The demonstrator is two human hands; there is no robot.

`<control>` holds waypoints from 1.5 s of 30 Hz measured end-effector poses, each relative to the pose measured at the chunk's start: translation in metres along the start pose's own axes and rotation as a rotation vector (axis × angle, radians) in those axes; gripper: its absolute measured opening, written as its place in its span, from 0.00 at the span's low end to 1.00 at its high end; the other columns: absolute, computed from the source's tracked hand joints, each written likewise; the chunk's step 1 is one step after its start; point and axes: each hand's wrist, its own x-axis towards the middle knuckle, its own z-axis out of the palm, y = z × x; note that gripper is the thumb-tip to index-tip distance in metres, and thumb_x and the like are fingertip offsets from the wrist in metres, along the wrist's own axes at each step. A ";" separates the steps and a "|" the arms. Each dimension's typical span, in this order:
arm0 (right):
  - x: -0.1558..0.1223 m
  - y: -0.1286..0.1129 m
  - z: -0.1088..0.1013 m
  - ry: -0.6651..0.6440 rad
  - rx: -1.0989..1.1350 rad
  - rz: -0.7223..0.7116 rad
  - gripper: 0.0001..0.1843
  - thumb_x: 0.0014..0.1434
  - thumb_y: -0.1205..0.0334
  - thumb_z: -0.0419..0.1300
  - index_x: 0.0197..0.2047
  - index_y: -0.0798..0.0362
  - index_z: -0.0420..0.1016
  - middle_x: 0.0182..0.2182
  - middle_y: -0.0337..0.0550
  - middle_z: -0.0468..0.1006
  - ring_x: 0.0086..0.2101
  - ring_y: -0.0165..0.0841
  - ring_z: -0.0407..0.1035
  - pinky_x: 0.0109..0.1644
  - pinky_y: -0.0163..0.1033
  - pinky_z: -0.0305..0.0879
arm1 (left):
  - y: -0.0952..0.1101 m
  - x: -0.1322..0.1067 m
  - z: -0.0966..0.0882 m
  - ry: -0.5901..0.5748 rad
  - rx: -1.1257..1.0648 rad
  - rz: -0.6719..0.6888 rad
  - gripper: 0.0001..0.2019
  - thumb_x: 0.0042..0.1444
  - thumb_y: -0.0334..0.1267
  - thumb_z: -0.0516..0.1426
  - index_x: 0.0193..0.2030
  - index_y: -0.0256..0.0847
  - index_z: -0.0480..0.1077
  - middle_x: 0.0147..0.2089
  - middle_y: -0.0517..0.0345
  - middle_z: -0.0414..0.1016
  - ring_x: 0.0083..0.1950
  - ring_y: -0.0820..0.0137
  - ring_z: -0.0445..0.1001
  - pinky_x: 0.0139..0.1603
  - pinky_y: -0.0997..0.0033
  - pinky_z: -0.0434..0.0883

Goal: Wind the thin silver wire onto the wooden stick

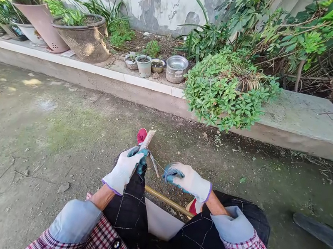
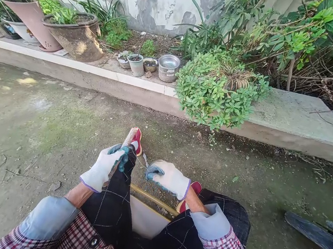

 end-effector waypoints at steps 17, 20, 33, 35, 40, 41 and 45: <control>-0.005 0.008 -0.008 0.112 -0.122 0.243 0.12 0.63 0.58 0.56 0.42 0.52 0.81 0.35 0.42 0.83 0.35 0.34 0.74 0.43 0.38 0.66 | -0.017 -0.046 0.014 -0.646 1.120 0.135 0.07 0.46 0.41 0.64 0.33 0.46 0.79 0.32 0.55 0.80 0.38 0.59 0.78 0.40 0.64 0.71; 0.000 0.015 -0.006 0.090 -0.085 0.223 0.10 0.59 0.62 0.58 0.39 0.54 0.81 0.35 0.43 0.83 0.35 0.35 0.74 0.42 0.38 0.66 | -0.002 -0.048 0.010 -0.637 0.923 0.083 0.10 0.50 0.46 0.61 0.37 0.45 0.79 0.29 0.55 0.77 0.31 0.64 0.75 0.32 0.67 0.70; -0.006 -0.009 0.002 -0.045 -0.169 0.145 0.11 0.63 0.59 0.57 0.39 0.51 0.81 0.31 0.38 0.81 0.30 0.31 0.70 0.39 0.35 0.62 | 0.001 -0.002 -0.006 -0.097 0.669 0.048 0.17 0.50 0.50 0.62 0.38 0.37 0.75 0.27 0.59 0.73 0.26 0.70 0.71 0.30 0.71 0.67; -0.008 -0.009 0.001 -0.034 -0.176 0.132 0.11 0.63 0.60 0.57 0.40 0.51 0.82 0.33 0.39 0.82 0.32 0.32 0.72 0.41 0.36 0.63 | -0.005 -0.008 -0.005 -0.222 0.963 0.126 0.14 0.52 0.47 0.61 0.39 0.40 0.78 0.34 0.54 0.79 0.37 0.64 0.77 0.40 0.69 0.70; -0.006 0.000 -0.002 0.043 -0.186 0.165 0.12 0.61 0.61 0.57 0.41 0.51 0.82 0.38 0.42 0.85 0.37 0.35 0.75 0.45 0.38 0.66 | -0.019 -0.036 0.005 -0.602 1.105 0.122 0.11 0.48 0.44 0.64 0.39 0.45 0.80 0.37 0.53 0.82 0.43 0.59 0.78 0.45 0.67 0.70; -0.005 0.003 -0.003 0.059 -0.161 0.175 0.12 0.61 0.61 0.57 0.40 0.51 0.82 0.38 0.42 0.85 0.38 0.36 0.76 0.46 0.38 0.67 | -0.018 -0.040 0.006 -0.625 1.070 0.114 0.11 0.48 0.43 0.64 0.39 0.45 0.80 0.35 0.54 0.81 0.41 0.60 0.78 0.42 0.68 0.70; 0.001 0.015 -0.005 0.119 -0.042 0.164 0.10 0.59 0.62 0.58 0.39 0.54 0.81 0.36 0.44 0.85 0.37 0.36 0.76 0.44 0.38 0.68 | 0.002 -0.038 0.004 -0.607 0.880 0.086 0.15 0.53 0.46 0.59 0.42 0.40 0.78 0.29 0.59 0.75 0.29 0.69 0.71 0.31 0.71 0.67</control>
